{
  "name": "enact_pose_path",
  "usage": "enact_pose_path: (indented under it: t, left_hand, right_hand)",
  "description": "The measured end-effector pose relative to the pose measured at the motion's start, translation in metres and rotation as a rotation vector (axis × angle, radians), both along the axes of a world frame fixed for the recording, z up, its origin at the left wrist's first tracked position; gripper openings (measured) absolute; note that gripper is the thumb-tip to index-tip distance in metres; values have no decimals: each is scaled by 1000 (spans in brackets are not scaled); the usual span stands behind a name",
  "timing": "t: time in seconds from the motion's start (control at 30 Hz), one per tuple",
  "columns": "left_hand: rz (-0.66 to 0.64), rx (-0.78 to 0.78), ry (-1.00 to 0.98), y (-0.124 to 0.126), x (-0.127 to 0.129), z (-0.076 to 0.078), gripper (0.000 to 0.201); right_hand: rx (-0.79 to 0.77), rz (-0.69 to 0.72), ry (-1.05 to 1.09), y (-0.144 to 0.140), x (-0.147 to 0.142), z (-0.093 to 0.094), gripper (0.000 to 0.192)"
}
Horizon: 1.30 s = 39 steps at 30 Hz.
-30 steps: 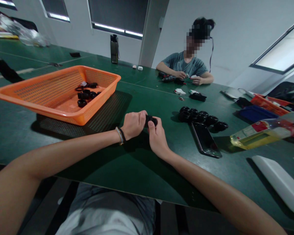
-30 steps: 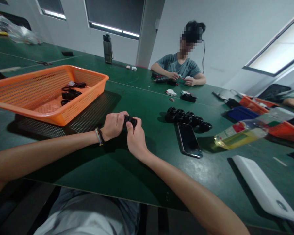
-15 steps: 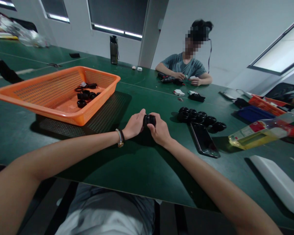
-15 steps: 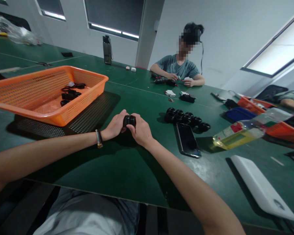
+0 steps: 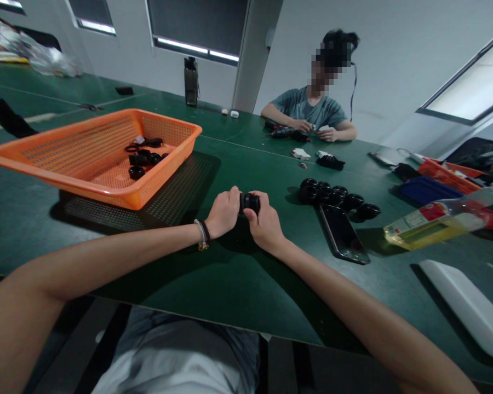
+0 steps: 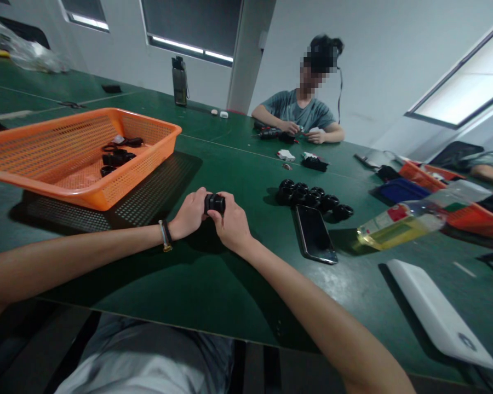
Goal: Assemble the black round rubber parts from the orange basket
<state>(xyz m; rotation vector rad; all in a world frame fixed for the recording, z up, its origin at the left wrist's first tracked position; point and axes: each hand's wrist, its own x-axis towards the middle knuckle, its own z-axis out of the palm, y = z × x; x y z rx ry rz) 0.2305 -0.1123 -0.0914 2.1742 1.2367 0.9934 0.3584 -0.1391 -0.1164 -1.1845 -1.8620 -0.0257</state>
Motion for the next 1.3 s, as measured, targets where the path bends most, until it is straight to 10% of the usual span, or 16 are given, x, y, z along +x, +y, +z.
enact_pose_path:
  t: [0.67,1.0,1.3]
  left_hand:
    - [-17,344,99,5,-5,3,48]
    - [-81,135,-47,-1,2,0,38]
    - [-180,-671,-425,-7,17,-2,48]
  right_hand:
    - [-305,-57,544,-17,-27,7,38]
    - [-35,-158,216,-5,-5,17,32]
    - [261,-149,-198,-1,10,16,19]
